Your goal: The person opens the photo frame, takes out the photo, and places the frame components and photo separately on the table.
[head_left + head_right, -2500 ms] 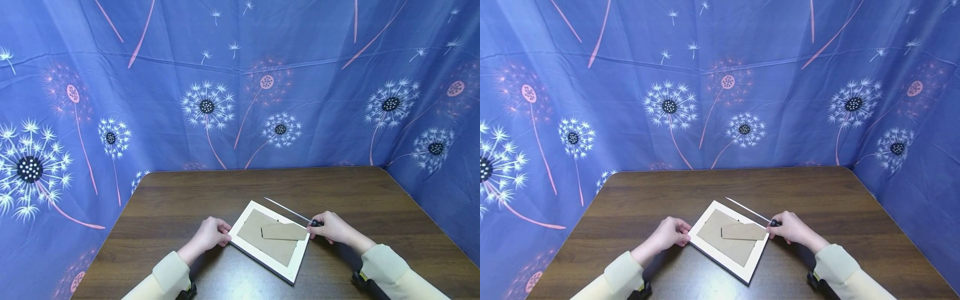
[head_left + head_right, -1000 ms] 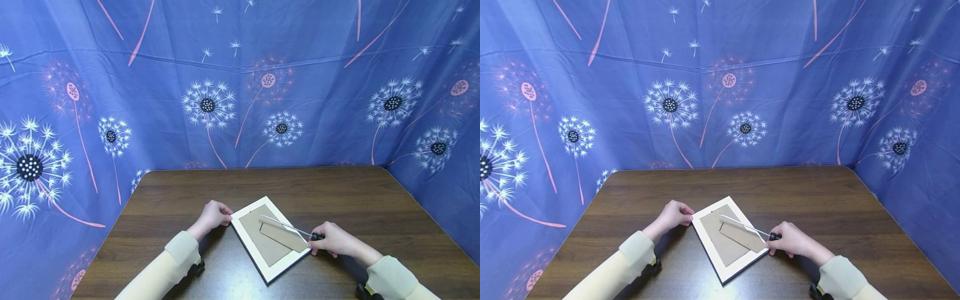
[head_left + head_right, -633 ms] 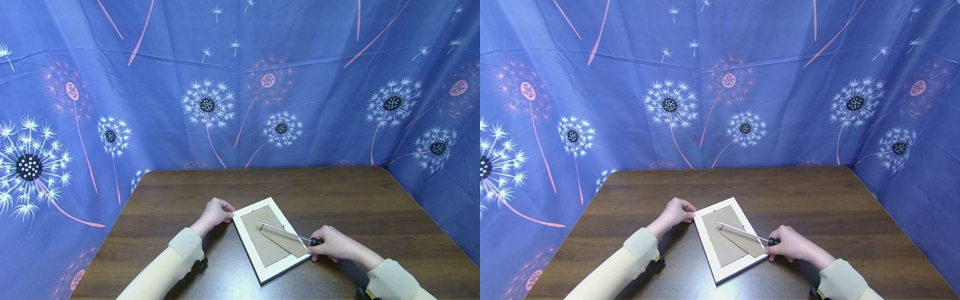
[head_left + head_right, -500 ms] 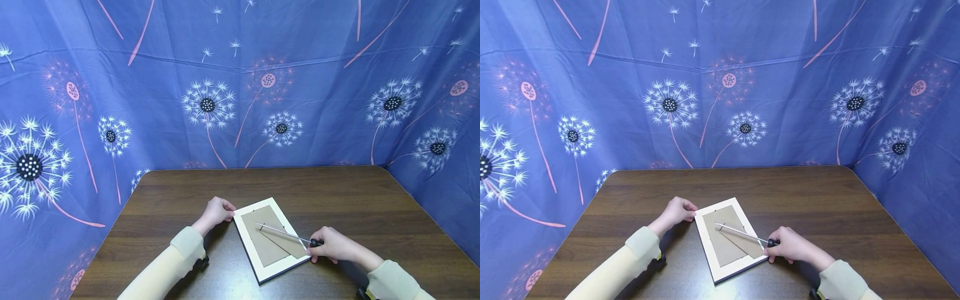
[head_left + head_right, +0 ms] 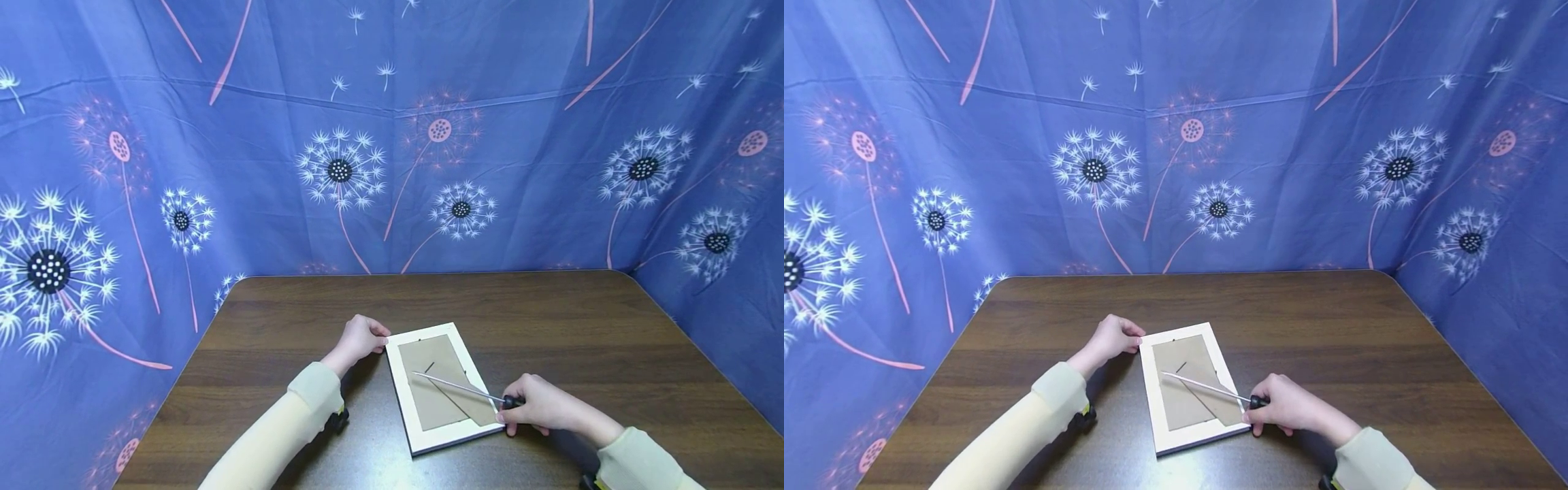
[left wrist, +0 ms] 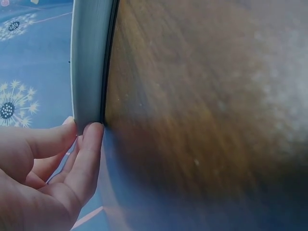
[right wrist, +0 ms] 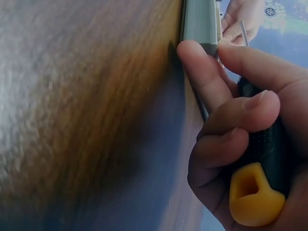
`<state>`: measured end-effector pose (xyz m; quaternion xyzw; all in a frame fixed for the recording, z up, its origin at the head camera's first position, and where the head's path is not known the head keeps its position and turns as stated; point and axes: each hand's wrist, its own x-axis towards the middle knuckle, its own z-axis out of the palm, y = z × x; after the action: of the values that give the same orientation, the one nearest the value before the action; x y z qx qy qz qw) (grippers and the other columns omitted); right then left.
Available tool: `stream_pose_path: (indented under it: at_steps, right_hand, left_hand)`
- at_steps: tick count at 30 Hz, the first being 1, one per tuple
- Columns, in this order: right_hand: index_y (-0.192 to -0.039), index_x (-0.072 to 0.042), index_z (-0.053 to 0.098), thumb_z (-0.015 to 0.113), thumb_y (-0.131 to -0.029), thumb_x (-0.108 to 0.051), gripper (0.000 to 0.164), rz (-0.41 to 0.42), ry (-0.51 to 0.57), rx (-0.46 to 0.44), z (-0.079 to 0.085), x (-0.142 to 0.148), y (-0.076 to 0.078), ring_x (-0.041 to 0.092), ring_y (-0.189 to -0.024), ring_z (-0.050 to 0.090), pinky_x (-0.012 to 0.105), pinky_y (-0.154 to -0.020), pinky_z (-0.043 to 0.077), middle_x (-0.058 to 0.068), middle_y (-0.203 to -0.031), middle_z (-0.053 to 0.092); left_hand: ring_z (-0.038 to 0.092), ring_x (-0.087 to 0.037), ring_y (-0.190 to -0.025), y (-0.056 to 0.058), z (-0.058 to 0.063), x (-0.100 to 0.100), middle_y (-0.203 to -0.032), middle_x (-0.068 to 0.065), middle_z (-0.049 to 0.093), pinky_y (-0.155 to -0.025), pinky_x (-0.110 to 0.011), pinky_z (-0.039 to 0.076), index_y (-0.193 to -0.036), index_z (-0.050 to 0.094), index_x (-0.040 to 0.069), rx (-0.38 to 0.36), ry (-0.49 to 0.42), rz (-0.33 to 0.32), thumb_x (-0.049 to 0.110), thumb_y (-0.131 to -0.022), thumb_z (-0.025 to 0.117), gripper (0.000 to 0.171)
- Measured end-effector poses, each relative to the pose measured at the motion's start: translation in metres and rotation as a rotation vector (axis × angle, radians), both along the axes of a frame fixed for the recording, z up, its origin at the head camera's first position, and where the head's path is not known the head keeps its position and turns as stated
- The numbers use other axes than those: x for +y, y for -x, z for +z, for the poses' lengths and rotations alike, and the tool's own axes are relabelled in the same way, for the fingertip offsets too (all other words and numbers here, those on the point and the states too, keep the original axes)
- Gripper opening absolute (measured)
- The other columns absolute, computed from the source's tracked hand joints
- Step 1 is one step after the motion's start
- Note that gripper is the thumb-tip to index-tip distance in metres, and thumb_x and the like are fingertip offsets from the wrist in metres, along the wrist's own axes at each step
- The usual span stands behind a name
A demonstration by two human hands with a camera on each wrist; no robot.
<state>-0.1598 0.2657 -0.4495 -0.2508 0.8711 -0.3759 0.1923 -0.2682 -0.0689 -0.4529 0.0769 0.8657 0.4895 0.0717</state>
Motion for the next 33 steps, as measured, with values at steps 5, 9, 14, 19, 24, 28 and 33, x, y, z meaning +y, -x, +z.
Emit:
stream_pose_path:
  at_steps: [5,9,14,19,24,28,33]
  right_hand:
    - [-0.071,-0.015,0.066,0.069,-0.085,-0.022,0.016,0.017,0.015,-0.010,-0.001,-0.003,-0.002,-0.004,-0.030,0.038,0.015,-0.024,0.034,-0.008,-0.058,0.066]
    - [-0.071,-0.015,0.066,0.069,-0.085,-0.023,0.016,0.033,0.028,-0.022,-0.002,-0.004,-0.003,-0.005,-0.030,0.037,0.015,-0.024,0.033,-0.008,-0.057,0.066]
    - [-0.070,-0.014,0.065,0.069,-0.085,-0.024,0.018,0.061,0.041,-0.029,-0.003,-0.007,-0.004,-0.006,-0.031,0.037,0.014,-0.025,0.035,-0.008,-0.057,0.066]
    - [-0.069,-0.014,0.065,0.069,-0.085,-0.023,0.018,0.080,0.052,-0.035,-0.003,-0.009,-0.006,-0.005,-0.031,0.037,0.015,-0.025,0.036,-0.008,-0.056,0.065]
    - [-0.069,-0.015,0.064,0.069,-0.084,-0.024,0.019,0.079,0.031,-0.044,-0.003,-0.012,-0.006,-0.005,-0.030,0.037,0.013,-0.025,0.035,-0.009,-0.056,0.065]
    - [-0.068,-0.015,0.064,0.070,-0.084,-0.024,0.019,0.079,0.030,-0.052,-0.004,-0.013,-0.007,-0.004,-0.030,0.037,0.014,-0.025,0.034,-0.009,-0.055,0.065]
    - [-0.070,-0.015,0.064,0.070,-0.083,-0.023,0.017,0.090,0.046,-0.071,-0.003,-0.015,-0.006,-0.004,-0.030,0.037,0.016,-0.024,0.034,-0.007,-0.056,0.065]
  left_hand:
    - [0.070,-0.025,-0.067,0.002,0.000,0.002,-0.085,-0.015,0.071,-0.060,-0.029,0.060,-0.088,0.072,-0.004,0.007,0.003,-0.004,-0.004,-0.081,0.069,0.008]
    - [0.070,-0.023,-0.066,0.006,-0.002,0.005,-0.085,-0.015,0.071,-0.060,-0.029,0.060,-0.088,0.072,-0.003,0.012,0.002,-0.010,-0.004,-0.081,0.068,0.008]
    - [0.070,-0.021,-0.068,0.012,-0.004,0.008,-0.087,-0.014,0.072,-0.062,-0.028,0.060,-0.089,0.072,-0.003,0.004,-0.014,-0.025,-0.003,-0.083,0.067,0.008]
    - [0.070,-0.020,-0.070,0.014,-0.004,0.010,-0.090,-0.014,0.072,-0.063,-0.029,0.060,-0.090,0.072,-0.003,-0.017,-0.036,-0.030,-0.003,-0.083,0.067,0.008]
    - [0.070,-0.020,-0.069,0.017,-0.005,0.013,-0.090,-0.013,0.072,-0.063,-0.028,0.060,-0.090,0.073,-0.001,-0.014,-0.016,-0.023,-0.001,-0.083,0.068,0.008]
    - [0.071,-0.021,-0.070,0.020,-0.003,0.017,-0.090,-0.012,0.072,-0.063,-0.027,0.060,-0.090,0.073,-0.001,-0.027,-0.018,-0.017,-0.001,-0.083,0.068,0.009]
    - [0.071,-0.023,-0.071,0.021,0.000,0.018,-0.089,-0.013,0.072,-0.063,-0.027,0.060,-0.091,0.073,-0.001,-0.047,-0.018,-0.015,-0.002,-0.084,0.067,0.009]
